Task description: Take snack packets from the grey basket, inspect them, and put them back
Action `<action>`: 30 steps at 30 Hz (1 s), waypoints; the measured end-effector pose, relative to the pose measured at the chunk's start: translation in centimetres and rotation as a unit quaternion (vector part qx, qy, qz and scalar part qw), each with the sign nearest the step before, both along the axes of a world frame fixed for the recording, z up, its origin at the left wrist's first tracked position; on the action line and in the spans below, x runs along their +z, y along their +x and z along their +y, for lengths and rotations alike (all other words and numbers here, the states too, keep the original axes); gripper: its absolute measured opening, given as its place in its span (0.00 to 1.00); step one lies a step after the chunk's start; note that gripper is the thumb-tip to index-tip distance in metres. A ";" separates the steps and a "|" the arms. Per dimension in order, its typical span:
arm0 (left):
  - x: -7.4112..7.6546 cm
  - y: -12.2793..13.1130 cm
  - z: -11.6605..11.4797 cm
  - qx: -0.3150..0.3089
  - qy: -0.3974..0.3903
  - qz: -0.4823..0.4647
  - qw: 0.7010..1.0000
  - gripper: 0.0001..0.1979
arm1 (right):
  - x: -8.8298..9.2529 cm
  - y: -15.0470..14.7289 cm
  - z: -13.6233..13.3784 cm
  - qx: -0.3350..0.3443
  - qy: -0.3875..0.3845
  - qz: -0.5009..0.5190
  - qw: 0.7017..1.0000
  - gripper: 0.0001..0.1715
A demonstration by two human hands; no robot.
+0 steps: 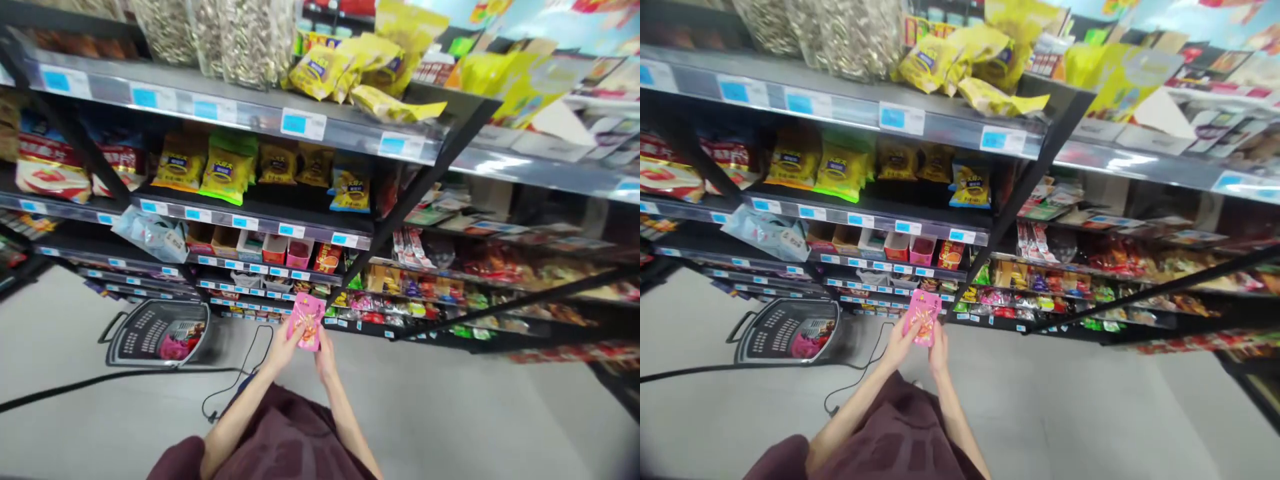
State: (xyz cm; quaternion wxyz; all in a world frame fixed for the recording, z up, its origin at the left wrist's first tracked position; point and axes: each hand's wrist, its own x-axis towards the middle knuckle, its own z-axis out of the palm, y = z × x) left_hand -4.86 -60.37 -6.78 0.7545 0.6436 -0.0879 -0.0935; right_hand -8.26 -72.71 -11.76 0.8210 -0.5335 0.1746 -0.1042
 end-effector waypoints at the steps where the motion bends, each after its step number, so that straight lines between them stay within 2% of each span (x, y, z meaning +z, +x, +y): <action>1: 0.0 0.0 -0.5 0.006 0.014 -0.017 1.000 0.23 | 0.0 0.1 0.5 -0.043 0.009 -0.001 0.999 0.26; 3: -0.3 -0.3 -0.9 0.023 0.046 -0.031 0.998 0.22 | 0.6 0.6 1.1 -0.093 -0.013 0.002 0.996 0.23; 4: -0.6 -0.4 -0.7 0.026 0.058 -0.031 0.998 0.22 | 1.1 1.0 1.1 -0.087 -0.037 0.001 0.995 0.22; 8: -1.5 0.2 1.0 0.003 0.063 0.017 0.998 0.25 | 3.2 2.6 1.0 0.019 -0.140 -0.045 0.989 0.17; 11: -1.5 2.1 1.9 0.027 0.058 0.033 0.997 0.27 | 4.0 4.4 2.0 0.012 -0.173 -0.061 0.983 0.15; 13: -1.5 3.7 2.3 0.044 0.062 0.003 0.997 0.26 | 4.0 5.7 2.8 -0.012 -0.178 -0.066 0.982 0.15; 16: -1.6 6.2 2.5 0.029 0.079 -0.013 0.996 0.25 | 3.8 7.7 3.7 -0.034 -0.174 -0.058 0.982 0.17; 22: -1.6 8.8 2.9 0.018 0.097 -0.009 0.995 0.34 | 2.8 10.1 4.7 -0.080 -0.178 -0.055 0.979 0.34; 27: -1.6 9.2 4.6 0.057 0.066 0.039 0.995 0.39 | 1.7 11.6 6.4 -0.034 -0.197 -0.035 0.979 0.36; 30: -1.7 9.7 5.8 0.097 0.070 0.048 0.992 0.42 | 1.6 12.6 7.6 -0.001 -0.206 -0.043 0.978 0.36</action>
